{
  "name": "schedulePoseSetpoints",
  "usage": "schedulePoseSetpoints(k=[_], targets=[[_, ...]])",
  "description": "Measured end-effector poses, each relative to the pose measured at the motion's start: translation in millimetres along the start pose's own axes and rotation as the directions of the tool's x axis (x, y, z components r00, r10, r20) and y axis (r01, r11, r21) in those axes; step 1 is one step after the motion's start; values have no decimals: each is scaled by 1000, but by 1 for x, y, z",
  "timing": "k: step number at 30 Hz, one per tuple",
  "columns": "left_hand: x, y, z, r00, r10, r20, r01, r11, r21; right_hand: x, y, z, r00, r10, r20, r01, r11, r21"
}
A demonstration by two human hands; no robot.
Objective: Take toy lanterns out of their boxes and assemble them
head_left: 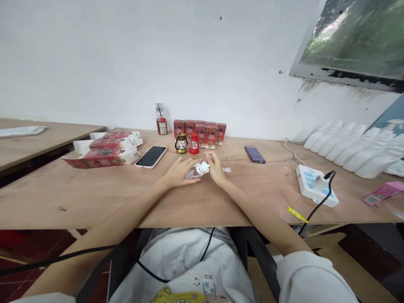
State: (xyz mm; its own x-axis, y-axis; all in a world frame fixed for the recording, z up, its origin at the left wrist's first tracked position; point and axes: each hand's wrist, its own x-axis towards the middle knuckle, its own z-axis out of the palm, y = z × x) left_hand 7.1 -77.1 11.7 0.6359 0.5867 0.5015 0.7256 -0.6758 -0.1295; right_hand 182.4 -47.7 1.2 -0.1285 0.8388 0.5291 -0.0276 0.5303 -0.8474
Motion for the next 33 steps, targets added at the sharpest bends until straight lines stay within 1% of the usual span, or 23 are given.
schedulePoseSetpoints(k=[2,6,8,10,14,18,21,25,28,31,33], targets=[[0,0,0,1000,-8,-2,8,1000,6,-2,-5,0,1000,-20,9,21,999,-24],[1,-2,-1,1000,-11,0,11,1000,28,-5,-15,-2,987,-158,20,160,977,-138],[1,-2,-1,1000,-6,-1,6,999,37,-6,-17,-3,981,-191,27,193,964,-183],[1,-1,0,1000,0,0,0,999,44,-8,-18,-3,982,-178,66,188,962,-198],[2,0,1,999,37,23,-39,997,66,-10,-20,-2,977,-88,193,123,976,-179],[2,0,1,998,62,25,-63,995,83,-12,-22,-2,972,-60,225,100,980,-173],[3,1,1,997,67,26,-69,993,91,-12,-19,0,977,-79,200,111,982,-150],[4,4,0,998,45,37,-48,995,90,-13,-12,4,989,-142,52,146,984,-103],[5,8,0,999,16,45,-19,997,73,-14,-8,6,988,-150,-31,147,986,-81],[5,11,-2,999,-2,54,-1,998,55,-13,-5,5,988,-148,-38,145,987,-70],[7,12,-3,998,-7,61,4,999,53,-11,-4,3,989,-148,4,148,987,-57]])
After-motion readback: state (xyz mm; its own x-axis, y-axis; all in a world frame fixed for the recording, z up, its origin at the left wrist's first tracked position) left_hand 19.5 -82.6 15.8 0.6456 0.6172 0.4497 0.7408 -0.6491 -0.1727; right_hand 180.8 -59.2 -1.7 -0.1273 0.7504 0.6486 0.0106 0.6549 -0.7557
